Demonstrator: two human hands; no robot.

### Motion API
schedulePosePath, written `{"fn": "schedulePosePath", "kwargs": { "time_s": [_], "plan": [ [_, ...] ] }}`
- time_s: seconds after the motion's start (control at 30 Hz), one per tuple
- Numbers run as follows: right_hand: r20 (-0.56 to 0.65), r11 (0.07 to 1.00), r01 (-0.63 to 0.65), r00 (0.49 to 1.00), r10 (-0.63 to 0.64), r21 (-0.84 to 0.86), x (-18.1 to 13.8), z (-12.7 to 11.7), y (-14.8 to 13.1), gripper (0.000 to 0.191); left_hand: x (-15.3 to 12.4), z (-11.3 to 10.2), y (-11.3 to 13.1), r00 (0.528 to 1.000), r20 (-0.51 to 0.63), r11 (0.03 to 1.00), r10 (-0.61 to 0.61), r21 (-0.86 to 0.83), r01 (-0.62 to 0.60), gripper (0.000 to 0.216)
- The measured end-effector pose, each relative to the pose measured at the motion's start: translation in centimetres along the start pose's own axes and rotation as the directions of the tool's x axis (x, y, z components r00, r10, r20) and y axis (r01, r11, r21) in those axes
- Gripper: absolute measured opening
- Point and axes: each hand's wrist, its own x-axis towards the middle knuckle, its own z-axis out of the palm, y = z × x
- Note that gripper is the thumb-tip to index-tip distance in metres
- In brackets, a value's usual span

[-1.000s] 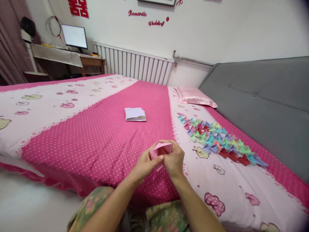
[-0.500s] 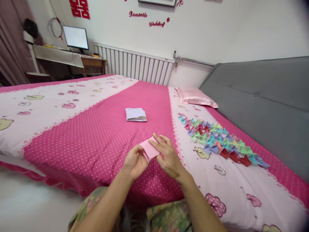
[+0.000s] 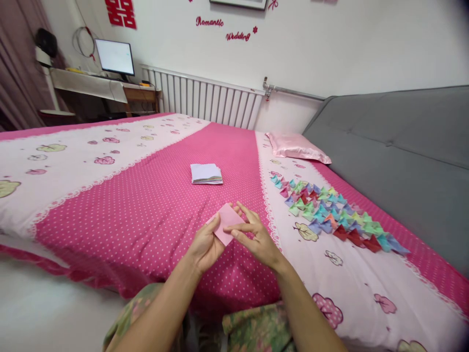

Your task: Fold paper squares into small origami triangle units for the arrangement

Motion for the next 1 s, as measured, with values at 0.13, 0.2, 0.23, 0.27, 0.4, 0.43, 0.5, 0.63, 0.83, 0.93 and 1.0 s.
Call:
{"fn": "schedulePosePath", "kwargs": {
  "time_s": [0.13,0.2,0.23,0.27,0.4,0.43,0.5,0.63,0.83,0.93,1.0],
  "plan": [
    [-0.023,0.973,-0.039,0.999,0.046,0.229,0.1,0.3,0.7,0.013,0.2,-0.2,-0.3,1.0,-0.004,1.0,0.007,0.006,-0.007,0.035],
    [-0.031,0.929,-0.141,0.986,0.161,0.341,0.1,0.4,1.3,0.015,0.3,-0.3,-0.8,1.0,-0.027,1.0,0.008,0.013,-0.008,0.035],
    [-0.034,0.902,-0.199,0.973,0.229,0.382,0.1,0.4,1.7,0.017,0.4,-0.3,-1.0,0.999,-0.044,1.0,0.009,0.018,-0.009,0.035],
    [-0.04,0.877,-0.249,0.956,0.29,0.412,0.1,0.4,2.0,0.018,0.5,-0.3,-1.2,0.998,-0.068,1.0,0.013,0.026,-0.011,0.034],
    [-0.062,0.853,-0.333,0.92,0.388,0.401,0.0,0.1,2.4,0.016,0.7,-0.1,-1.7,0.983,-0.175,0.993,0.049,0.11,-0.029,0.029],
    [-0.055,0.865,-0.333,0.923,0.38,0.375,-0.1,0.0,2.3,0.016,0.7,-0.1,-1.7,0.979,-0.193,0.991,0.061,0.13,-0.036,0.028],
    [-0.015,0.887,-0.324,0.937,0.348,0.329,-0.1,-0.3,2.0,0.02,0.7,-0.2,-1.5,0.97,-0.229,0.988,0.082,0.147,-0.049,0.026],
    [0.057,0.935,-0.239,0.971,0.233,0.262,-0.2,-0.9,1.5,0.037,0.7,-0.4,-0.9,0.968,-0.24,0.993,0.068,0.108,-0.043,0.028],
    [0.051,0.964,-0.144,0.989,0.136,0.222,-0.1,-0.6,1.6,0.042,0.7,-0.5,-0.6,0.981,-0.194,0.999,0.011,0.032,-0.005,0.036],
    [0.02,0.963,-0.134,0.991,0.133,0.234,0.0,-0.4,1.8,0.035,0.6,-0.5,-0.6,0.982,-0.189,1.0,-0.003,0.001,0.003,0.036],
    [0.009,0.963,-0.137,0.99,0.139,0.232,0.0,-0.4,1.8,0.032,0.6,-0.5,-0.5,0.982,-0.191,1.0,-0.003,-0.025,-0.001,0.035]
  ]
}}
